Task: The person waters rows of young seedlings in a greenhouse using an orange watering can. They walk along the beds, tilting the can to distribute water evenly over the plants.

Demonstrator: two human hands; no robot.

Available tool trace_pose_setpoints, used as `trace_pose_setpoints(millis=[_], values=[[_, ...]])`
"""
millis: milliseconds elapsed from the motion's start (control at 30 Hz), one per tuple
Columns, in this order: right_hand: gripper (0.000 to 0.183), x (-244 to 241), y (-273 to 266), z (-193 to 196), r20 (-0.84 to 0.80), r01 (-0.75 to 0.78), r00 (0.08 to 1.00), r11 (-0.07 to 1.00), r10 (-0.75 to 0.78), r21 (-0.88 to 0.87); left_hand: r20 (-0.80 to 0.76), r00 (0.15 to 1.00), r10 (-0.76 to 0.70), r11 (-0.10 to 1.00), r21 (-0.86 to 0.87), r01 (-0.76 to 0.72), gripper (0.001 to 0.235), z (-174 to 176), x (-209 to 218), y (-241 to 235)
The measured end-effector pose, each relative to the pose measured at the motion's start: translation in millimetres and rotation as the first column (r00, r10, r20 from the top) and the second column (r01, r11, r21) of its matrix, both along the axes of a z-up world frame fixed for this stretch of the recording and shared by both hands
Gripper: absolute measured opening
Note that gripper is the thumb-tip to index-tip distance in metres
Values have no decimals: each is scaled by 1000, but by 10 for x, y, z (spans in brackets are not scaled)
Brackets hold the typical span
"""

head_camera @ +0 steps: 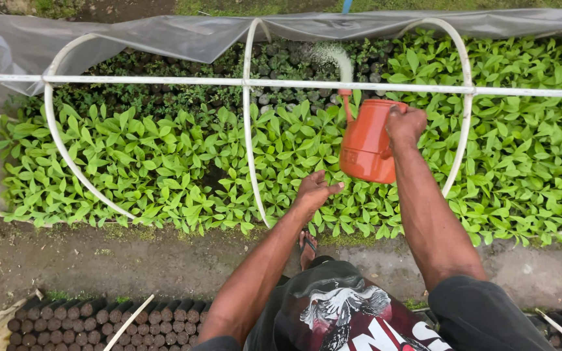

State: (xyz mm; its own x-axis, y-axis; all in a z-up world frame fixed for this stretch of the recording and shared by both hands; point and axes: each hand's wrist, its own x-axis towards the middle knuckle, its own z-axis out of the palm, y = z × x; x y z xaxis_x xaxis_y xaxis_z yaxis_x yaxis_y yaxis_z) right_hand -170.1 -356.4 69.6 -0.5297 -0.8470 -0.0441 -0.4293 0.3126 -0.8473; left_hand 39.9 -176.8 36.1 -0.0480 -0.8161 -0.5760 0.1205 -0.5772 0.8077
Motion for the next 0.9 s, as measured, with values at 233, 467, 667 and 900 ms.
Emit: trace_pose_setpoints(millis=[233, 467, 667, 900], values=[[24, -602, -1, -31, -115, 24, 993, 1000, -26, -18, 8, 998, -56, 998, 10, 56, 100, -10, -237, -88], [31, -798, 499, 424, -238, -15, 971, 999, 25, 44, 7, 991, -136, 991, 6, 136, 102, -41, -343, -77], [26, -805, 1049, 857, -109, 7, 994, 990, 8, 140, 31, 970, -241, 970, 27, 240, 102, 21, -366, -10], [29, -746, 1664, 1012, -35, 88, 996, 984, -83, 157, 37, 935, -354, 934, -45, 355, 105, -71, -213, 168]])
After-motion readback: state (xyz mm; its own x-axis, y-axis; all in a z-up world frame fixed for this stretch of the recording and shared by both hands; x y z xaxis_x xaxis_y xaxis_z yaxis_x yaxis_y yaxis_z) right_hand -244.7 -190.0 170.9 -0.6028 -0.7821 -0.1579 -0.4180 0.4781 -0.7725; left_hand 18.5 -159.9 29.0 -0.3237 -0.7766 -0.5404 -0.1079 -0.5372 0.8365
